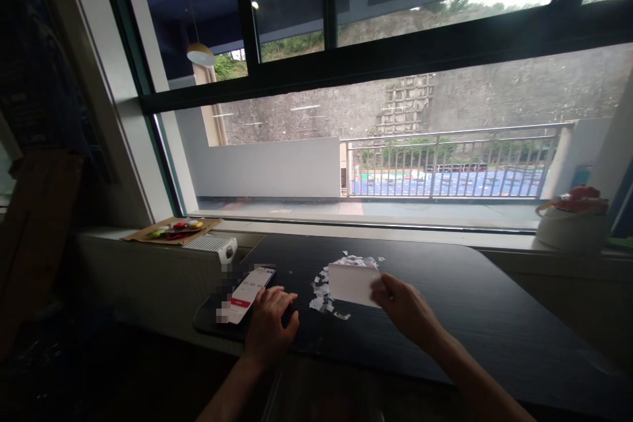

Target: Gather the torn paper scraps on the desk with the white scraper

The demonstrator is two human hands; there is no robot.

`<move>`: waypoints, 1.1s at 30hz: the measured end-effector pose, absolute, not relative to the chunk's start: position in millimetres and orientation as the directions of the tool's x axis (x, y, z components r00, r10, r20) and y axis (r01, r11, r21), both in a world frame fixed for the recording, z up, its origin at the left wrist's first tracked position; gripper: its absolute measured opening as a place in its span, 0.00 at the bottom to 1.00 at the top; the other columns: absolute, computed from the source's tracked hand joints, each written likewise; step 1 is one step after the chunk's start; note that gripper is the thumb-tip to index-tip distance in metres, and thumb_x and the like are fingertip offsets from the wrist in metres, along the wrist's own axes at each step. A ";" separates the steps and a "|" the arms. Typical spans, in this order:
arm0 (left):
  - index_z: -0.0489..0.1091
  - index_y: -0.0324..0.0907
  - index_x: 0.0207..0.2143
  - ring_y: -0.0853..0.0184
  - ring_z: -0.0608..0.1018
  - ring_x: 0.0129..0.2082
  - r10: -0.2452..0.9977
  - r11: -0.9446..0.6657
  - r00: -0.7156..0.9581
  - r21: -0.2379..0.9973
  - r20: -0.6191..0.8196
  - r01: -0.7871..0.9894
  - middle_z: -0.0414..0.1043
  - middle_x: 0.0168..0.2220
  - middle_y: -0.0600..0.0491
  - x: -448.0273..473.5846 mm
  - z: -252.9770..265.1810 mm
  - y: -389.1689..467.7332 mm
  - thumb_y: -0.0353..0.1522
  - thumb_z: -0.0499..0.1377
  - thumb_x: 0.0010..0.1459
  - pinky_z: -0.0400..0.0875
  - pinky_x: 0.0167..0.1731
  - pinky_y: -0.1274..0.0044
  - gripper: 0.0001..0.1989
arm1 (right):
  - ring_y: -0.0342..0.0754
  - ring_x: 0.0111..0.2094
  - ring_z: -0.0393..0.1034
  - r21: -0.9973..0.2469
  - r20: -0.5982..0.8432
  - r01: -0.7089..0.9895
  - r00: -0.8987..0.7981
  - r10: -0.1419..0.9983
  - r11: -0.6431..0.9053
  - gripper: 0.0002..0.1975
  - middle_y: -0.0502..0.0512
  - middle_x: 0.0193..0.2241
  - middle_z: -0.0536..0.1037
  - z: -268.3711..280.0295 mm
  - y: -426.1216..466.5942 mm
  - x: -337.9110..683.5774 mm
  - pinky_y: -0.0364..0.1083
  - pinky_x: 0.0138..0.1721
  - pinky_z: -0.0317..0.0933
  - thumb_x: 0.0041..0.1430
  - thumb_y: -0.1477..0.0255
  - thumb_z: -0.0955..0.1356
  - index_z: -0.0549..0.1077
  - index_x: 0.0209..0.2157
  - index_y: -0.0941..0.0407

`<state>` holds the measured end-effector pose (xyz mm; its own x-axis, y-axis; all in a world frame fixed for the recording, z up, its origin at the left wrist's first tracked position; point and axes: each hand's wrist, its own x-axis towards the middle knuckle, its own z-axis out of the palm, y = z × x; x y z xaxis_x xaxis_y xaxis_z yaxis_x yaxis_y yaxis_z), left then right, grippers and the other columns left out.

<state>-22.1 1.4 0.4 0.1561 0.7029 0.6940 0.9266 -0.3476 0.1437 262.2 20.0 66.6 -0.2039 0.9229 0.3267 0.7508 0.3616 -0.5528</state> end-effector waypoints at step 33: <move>0.70 0.45 0.39 0.57 0.70 0.46 0.709 -0.348 0.142 0.167 0.690 0.923 0.74 0.35 0.52 -18.9 3.0 -0.3 0.30 0.55 0.51 0.56 0.53 0.60 0.12 | 0.47 0.24 0.68 -0.625 0.293 0.737 -0.085 0.952 0.258 0.07 0.49 0.22 0.77 65.2 0.6 289.3 0.43 0.26 0.56 0.49 0.65 0.64 0.71 0.26 0.53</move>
